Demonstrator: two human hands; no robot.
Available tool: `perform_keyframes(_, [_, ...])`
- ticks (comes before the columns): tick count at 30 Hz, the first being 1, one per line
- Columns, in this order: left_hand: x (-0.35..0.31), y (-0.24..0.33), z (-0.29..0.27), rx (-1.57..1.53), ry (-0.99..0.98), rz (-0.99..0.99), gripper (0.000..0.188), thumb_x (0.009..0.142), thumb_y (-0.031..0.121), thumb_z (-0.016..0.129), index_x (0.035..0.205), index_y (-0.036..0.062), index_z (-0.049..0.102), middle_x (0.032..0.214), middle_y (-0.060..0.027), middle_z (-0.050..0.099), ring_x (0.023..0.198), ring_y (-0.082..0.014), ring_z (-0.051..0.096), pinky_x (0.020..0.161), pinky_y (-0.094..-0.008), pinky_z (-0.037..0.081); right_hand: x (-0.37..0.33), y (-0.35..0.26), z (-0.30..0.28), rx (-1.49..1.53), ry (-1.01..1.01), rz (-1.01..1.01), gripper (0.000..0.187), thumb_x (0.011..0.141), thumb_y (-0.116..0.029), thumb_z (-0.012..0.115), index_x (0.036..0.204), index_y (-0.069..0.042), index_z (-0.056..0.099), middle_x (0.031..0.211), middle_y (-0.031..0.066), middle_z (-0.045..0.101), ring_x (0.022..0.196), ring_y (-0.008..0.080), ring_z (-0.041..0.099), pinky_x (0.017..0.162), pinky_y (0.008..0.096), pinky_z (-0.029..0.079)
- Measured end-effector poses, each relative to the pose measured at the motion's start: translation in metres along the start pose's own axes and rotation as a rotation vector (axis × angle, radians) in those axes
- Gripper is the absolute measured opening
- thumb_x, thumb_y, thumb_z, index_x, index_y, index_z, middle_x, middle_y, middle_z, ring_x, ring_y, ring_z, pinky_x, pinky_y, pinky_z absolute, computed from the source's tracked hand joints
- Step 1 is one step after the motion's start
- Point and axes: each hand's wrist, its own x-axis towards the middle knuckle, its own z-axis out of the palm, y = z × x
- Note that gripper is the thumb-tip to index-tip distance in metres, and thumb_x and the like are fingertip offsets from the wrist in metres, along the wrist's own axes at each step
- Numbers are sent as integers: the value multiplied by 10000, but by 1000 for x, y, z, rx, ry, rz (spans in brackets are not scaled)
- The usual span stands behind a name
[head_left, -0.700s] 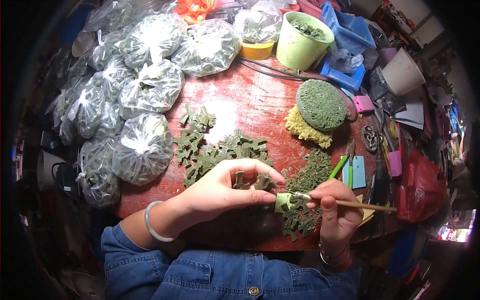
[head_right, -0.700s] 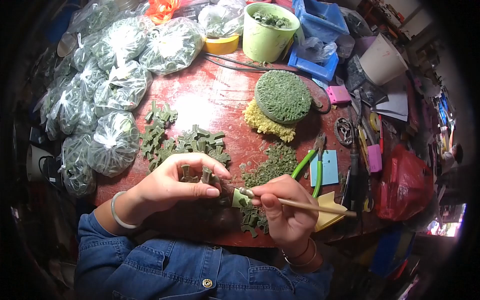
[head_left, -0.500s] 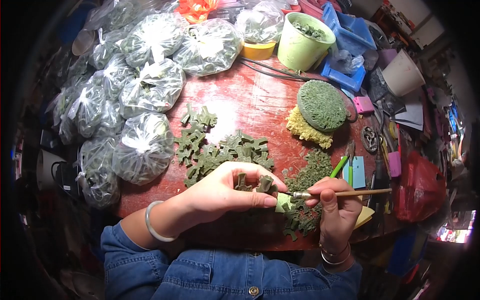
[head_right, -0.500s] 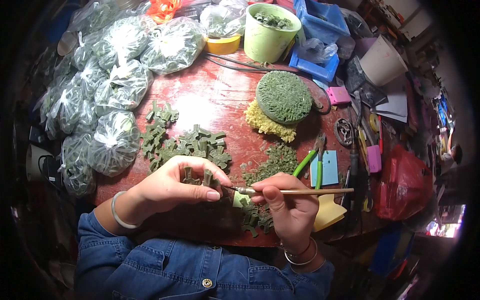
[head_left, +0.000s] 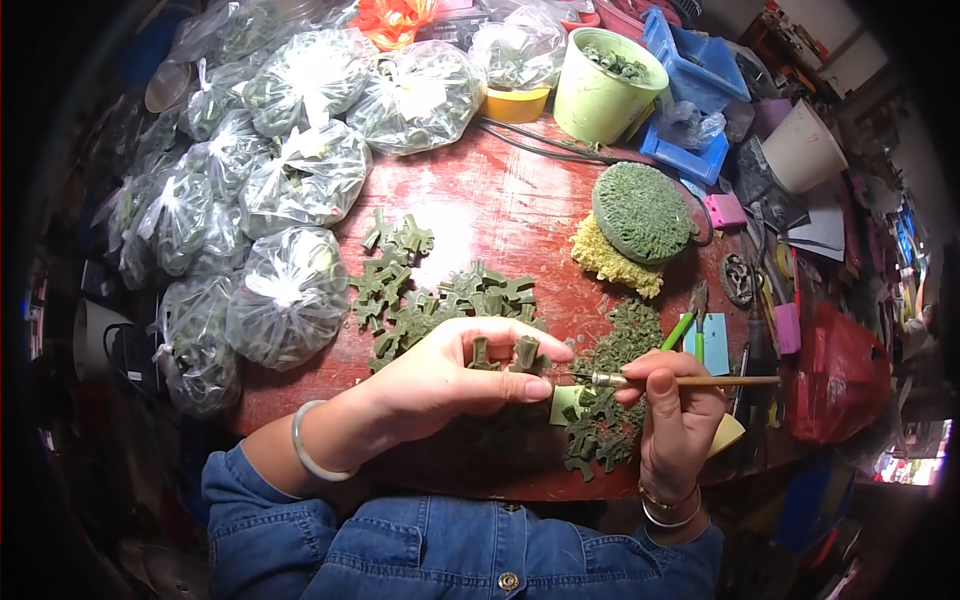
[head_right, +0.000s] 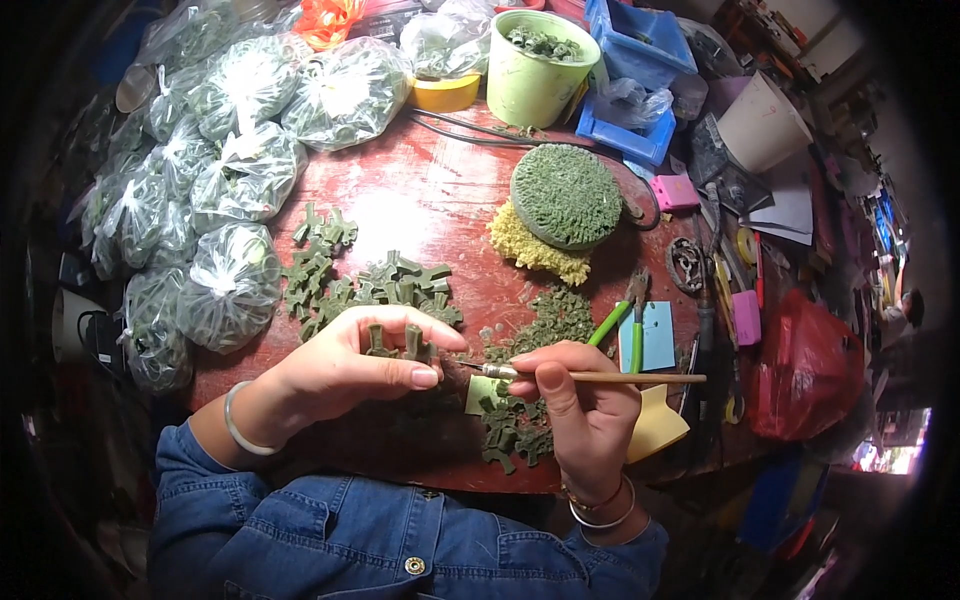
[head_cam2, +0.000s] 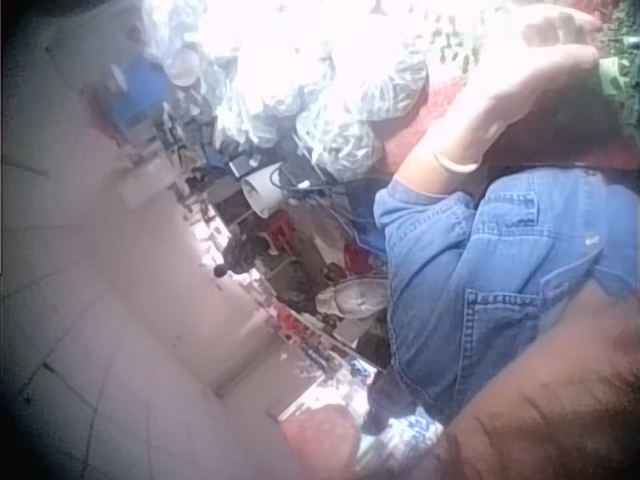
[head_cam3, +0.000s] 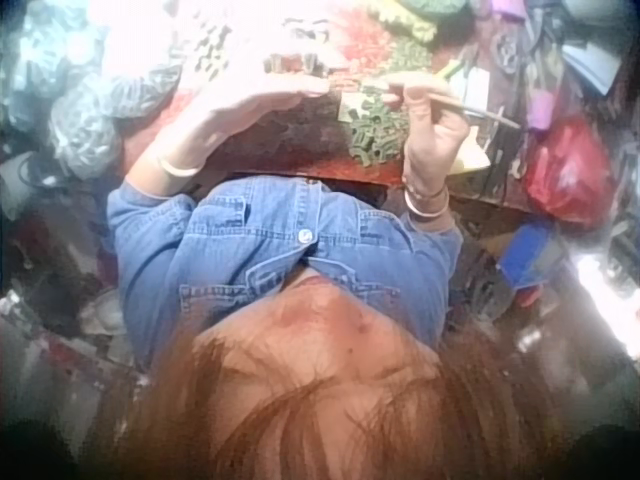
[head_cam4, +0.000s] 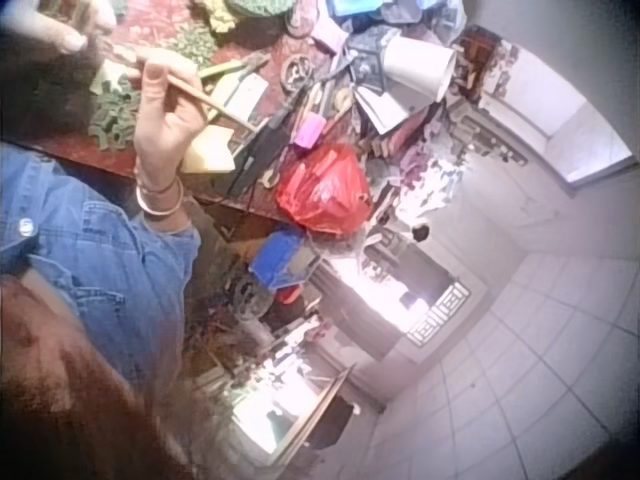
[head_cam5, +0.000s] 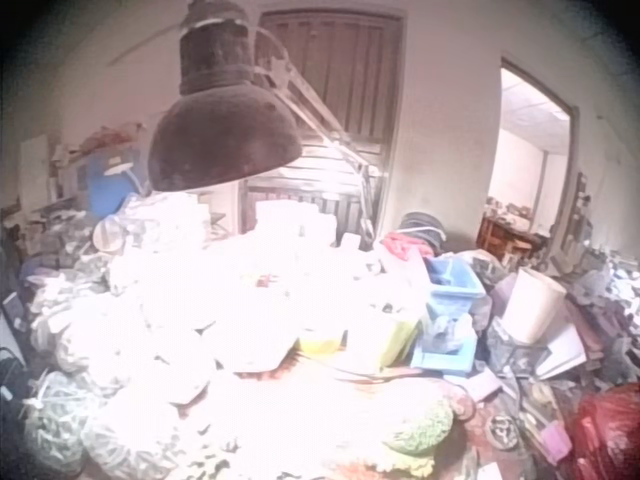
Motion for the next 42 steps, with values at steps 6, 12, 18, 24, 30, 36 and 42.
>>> perform_keyframes(6, [0,-7,-9,23,-61,35,278,855,117,750,1115,65,667,894,47,636,776,-21,540,650,-178,393,1,1,-2,6,62,69,217,978,-175,605,963,35,655,897,109,682,730,136,663,681,241,530])
perform_keyframes(12, [5,-13,-2,177,41,236,179,859,42,727,1032,33,680,909,11,650,798,-55,582,725,-209,461,-2,-2,1,-12,-14,42,195,964,-133,622,966,59,655,883,120,681,735,142,669,670,243,526])
perform_keyframes(18, [4,-17,-7,436,-5,413,132,857,3,657,984,16,692,935,-60,670,921,-141,618,847,-282,468,-2,-2,2,15,-128,26,172,940,-94,646,955,76,669,866,138,676,734,156,666,658,247,528])
perform_keyframes(24, [1,-10,-2,355,55,227,113,892,39,662,1004,24,668,926,-41,667,842,-72,599,694,-214,478,-2,4,-3,26,-29,-123,197,964,-128,615,964,68,642,865,131,659,683,133,629,644,234,513])
perform_keyframes(30, [3,-8,-3,-188,-73,107,350,1008,161,524,1293,-43,529,1208,-156,630,1052,-207,650,856,-330,563,-1,0,-1,-119,5,-172,201,952,-159,638,976,39,656,847,114,656,720,144,620,654,240,500])
perform_keyframes(36, [4,-7,-1,-264,-80,92,374,1018,184,508,1324,-32,509,1259,-173,605,1115,-231,630,913,-362,548,5,-5,3,-451,-257,-402,177,881,-117,713,1007,5,693,829,96,673,723,225,633,671,310,517])
perform_keyframes(42, [4,-10,-2,-232,-36,138,366,1019,175,509,1329,-20,512,1253,-160,607,1132,-235,624,915,-353,550,2,-3,8,-695,-176,-584,192,848,-82,733,1017,0,695,823,89,662,703,246,633,641,323,513])
